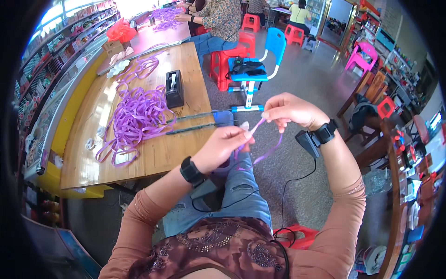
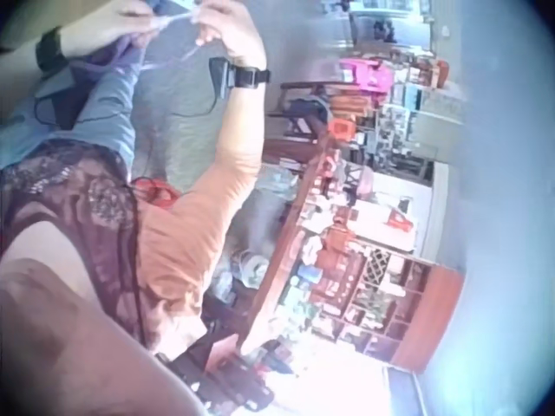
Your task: Assembling small identification tags onto purple ribbons and placing them into a storage bin.
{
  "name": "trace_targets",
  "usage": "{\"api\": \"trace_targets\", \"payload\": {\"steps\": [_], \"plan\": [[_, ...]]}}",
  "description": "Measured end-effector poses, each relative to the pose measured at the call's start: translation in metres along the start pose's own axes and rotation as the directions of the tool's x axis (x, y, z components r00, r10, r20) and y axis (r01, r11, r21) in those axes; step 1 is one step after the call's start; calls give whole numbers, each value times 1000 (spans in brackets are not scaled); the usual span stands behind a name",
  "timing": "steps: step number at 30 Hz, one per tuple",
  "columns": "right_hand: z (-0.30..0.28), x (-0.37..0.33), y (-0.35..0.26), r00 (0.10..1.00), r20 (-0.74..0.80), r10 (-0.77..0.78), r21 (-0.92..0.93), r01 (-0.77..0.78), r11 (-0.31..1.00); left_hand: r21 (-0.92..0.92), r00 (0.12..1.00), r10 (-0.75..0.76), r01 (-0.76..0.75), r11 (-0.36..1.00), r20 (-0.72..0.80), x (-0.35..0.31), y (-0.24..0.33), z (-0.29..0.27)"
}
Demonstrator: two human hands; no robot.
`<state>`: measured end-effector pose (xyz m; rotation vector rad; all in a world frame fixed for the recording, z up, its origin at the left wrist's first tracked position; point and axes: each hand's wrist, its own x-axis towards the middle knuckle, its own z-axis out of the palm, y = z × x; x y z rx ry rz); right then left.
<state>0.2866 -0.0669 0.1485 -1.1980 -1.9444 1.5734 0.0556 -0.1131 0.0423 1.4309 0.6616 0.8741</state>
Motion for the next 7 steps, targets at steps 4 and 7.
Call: {"api": "trace_targets", "payload": {"steps": [4, 7], "plan": [[-13, 13, 47, 1000, -3, 18, -47, -18, 999, -18, 994, -46, 44, 999, -100, -10, -29, 40], [-18, 35, 74, 999, -16, -29, -83, 27, 996, -73, 973, -72, 58, 996, -217, 2, -75, 51]]}}
